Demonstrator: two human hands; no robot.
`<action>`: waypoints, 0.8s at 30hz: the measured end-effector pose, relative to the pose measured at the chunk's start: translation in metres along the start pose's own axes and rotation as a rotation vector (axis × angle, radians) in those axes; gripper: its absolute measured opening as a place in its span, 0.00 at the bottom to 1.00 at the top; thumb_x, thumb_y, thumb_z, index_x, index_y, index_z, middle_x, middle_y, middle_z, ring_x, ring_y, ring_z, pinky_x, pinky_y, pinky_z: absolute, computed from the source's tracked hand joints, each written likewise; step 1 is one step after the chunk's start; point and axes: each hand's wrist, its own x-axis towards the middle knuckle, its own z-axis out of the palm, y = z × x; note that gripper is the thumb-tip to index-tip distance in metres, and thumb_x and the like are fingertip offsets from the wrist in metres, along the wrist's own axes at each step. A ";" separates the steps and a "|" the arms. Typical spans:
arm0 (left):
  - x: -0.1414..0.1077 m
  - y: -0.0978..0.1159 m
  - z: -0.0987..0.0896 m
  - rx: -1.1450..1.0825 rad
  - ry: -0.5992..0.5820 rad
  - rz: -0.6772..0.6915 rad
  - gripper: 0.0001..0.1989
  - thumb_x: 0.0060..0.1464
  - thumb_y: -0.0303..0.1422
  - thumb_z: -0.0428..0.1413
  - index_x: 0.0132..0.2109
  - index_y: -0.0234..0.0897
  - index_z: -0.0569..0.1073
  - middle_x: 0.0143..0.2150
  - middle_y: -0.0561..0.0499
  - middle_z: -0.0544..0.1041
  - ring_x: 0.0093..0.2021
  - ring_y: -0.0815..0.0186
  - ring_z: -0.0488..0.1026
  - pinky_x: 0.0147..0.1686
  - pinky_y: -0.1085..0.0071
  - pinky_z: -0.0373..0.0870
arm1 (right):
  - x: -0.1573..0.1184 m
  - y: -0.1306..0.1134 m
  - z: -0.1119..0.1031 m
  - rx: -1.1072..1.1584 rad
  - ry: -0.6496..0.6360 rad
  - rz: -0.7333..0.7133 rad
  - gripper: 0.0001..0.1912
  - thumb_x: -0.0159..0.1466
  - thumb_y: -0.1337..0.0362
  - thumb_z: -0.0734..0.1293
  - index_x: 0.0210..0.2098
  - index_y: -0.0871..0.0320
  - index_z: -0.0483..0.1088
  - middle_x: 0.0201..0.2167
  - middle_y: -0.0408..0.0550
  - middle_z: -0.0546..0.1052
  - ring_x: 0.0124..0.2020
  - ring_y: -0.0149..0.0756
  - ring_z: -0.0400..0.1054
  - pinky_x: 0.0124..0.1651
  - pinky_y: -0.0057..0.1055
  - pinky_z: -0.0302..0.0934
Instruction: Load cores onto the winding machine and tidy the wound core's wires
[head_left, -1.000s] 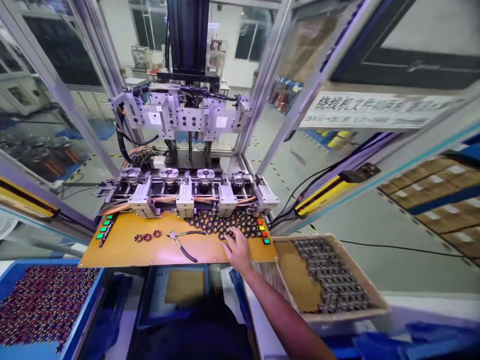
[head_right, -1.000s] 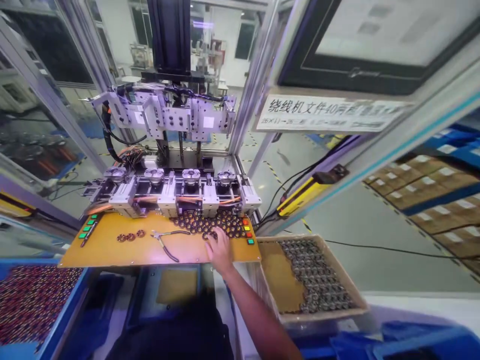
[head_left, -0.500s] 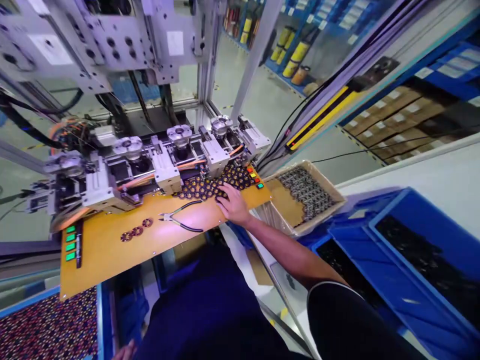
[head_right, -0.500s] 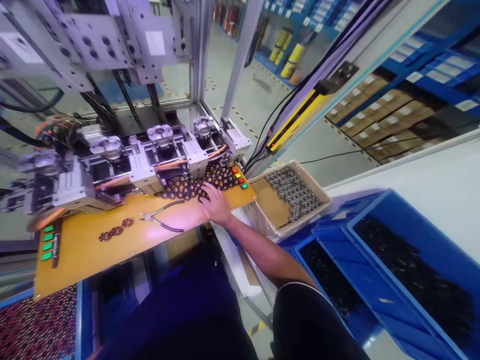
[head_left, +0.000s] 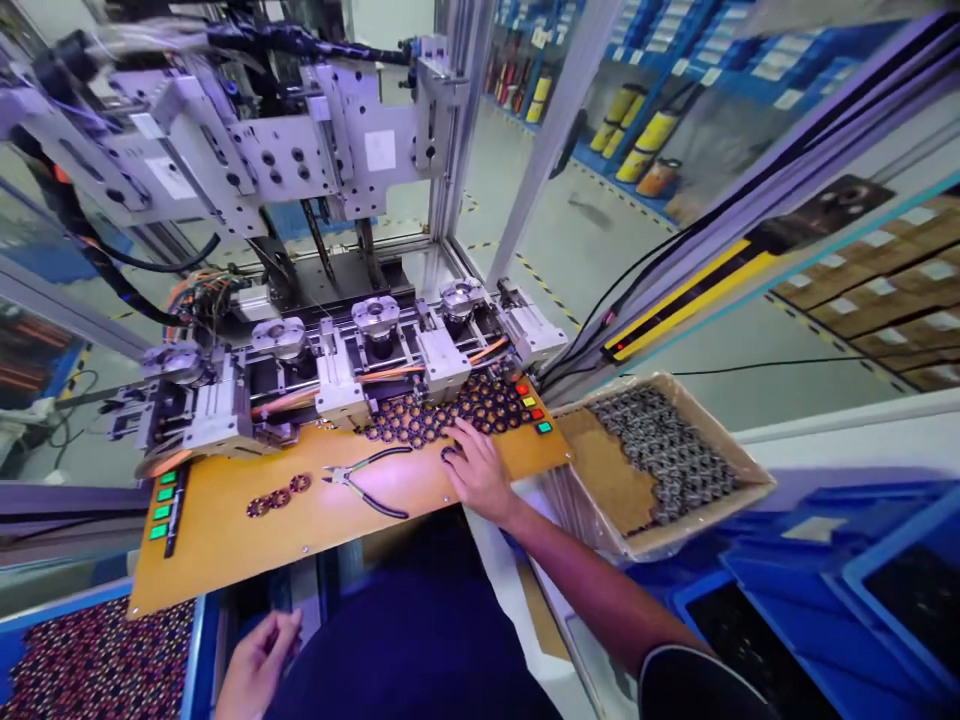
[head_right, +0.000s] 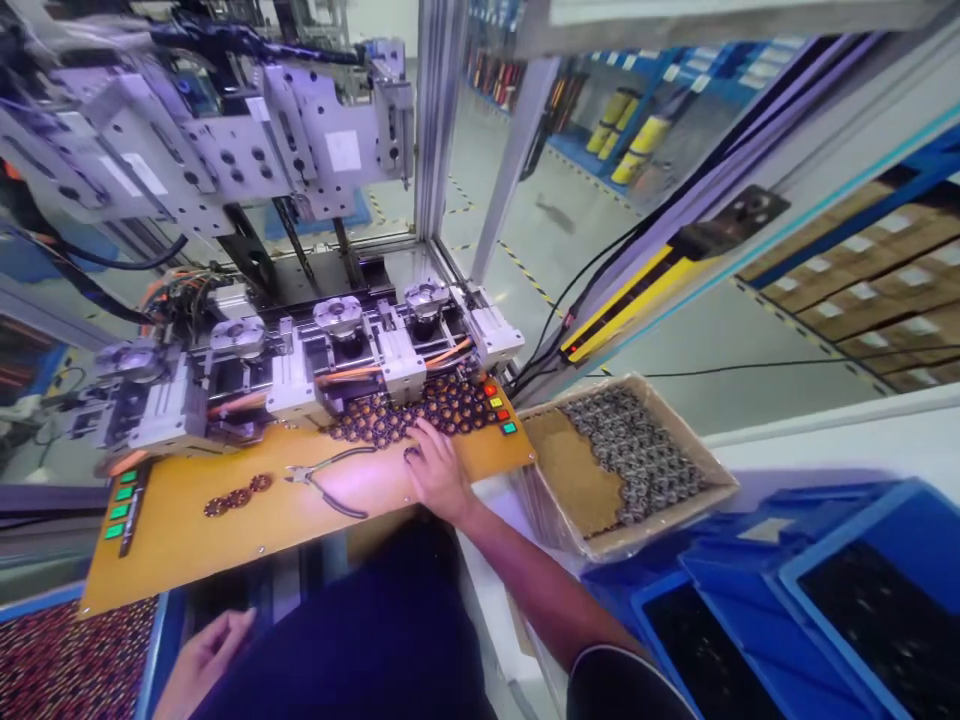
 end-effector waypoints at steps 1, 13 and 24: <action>0.001 0.002 -0.014 -0.024 0.000 0.041 0.41 0.35 0.75 0.47 0.19 0.38 0.68 0.21 0.52 0.69 0.26 0.64 0.68 0.29 0.69 0.68 | 0.002 -0.012 -0.002 0.022 0.037 0.033 0.07 0.67 0.71 0.64 0.37 0.59 0.74 0.54 0.60 0.74 0.65 0.52 0.60 0.60 0.53 0.63; -0.026 0.177 -0.045 -0.571 -0.313 0.670 0.27 0.51 0.45 0.64 0.54 0.35 0.78 0.47 0.43 0.83 0.45 0.57 0.81 0.48 0.63 0.78 | 0.067 -0.159 -0.021 0.905 0.046 0.088 0.05 0.67 0.68 0.67 0.39 0.53 0.75 0.59 0.54 0.70 0.46 0.38 0.75 0.49 0.37 0.74; -0.034 0.163 -0.049 -0.298 0.545 1.165 0.15 0.55 0.22 0.61 0.50 0.39 0.79 0.46 0.46 0.81 0.46 0.67 0.80 0.49 0.76 0.76 | 0.103 -0.166 -0.019 0.961 -0.223 0.066 0.07 0.68 0.67 0.67 0.39 0.51 0.77 0.55 0.50 0.72 0.56 0.36 0.70 0.57 0.31 0.67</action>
